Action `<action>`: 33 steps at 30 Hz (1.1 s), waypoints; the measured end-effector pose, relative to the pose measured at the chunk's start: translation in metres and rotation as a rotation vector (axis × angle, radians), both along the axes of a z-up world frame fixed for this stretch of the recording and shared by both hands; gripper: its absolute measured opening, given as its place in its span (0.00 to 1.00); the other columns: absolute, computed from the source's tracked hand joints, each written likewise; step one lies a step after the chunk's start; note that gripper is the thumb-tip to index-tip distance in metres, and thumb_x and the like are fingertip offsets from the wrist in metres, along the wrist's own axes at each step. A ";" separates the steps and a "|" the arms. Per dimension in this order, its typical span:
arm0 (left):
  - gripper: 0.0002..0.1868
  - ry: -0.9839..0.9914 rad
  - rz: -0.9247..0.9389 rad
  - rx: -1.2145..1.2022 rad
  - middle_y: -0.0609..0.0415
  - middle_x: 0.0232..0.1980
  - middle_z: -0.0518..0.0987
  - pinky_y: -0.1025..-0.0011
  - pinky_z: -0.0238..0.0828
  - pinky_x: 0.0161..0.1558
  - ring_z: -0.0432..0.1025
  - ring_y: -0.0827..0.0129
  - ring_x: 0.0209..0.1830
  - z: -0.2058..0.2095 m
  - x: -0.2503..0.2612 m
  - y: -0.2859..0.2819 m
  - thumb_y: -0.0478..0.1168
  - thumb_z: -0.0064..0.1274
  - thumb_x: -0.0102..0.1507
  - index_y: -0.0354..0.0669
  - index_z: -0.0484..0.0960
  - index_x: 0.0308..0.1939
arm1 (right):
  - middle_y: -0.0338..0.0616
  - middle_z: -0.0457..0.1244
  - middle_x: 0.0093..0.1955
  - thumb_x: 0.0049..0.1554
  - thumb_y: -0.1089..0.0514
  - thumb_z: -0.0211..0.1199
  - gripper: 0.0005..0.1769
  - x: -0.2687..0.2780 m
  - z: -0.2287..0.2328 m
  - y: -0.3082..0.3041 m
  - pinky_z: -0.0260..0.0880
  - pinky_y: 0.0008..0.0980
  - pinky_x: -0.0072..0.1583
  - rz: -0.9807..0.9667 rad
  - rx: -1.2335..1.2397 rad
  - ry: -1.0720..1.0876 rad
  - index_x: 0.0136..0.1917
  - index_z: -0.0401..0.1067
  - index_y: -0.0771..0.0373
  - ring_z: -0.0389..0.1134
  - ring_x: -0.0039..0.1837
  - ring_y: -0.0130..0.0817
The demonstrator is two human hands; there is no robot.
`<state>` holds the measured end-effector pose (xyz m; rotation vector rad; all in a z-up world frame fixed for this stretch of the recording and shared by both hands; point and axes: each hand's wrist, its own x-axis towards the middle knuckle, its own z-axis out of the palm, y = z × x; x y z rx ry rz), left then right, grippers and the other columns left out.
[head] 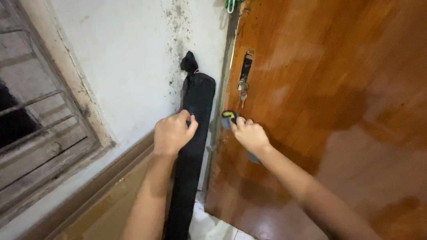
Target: The person wipes a wooden door with a cloth, moving from the top to the bottom. They briefly spray the cloth with a cleaning solution from a spray bottle and continue wiping the door surface.
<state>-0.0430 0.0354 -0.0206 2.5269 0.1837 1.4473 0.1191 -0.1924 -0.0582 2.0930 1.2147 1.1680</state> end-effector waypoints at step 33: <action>0.07 0.070 -0.247 0.193 0.52 0.37 0.77 0.58 0.67 0.45 0.73 0.56 0.43 -0.063 0.013 -0.047 0.41 0.61 0.63 0.45 0.79 0.36 | 0.38 0.57 0.41 0.53 0.58 0.59 0.40 -0.062 0.027 -0.211 0.67 0.32 0.27 -0.378 0.028 0.055 0.78 0.64 0.36 0.65 0.35 0.33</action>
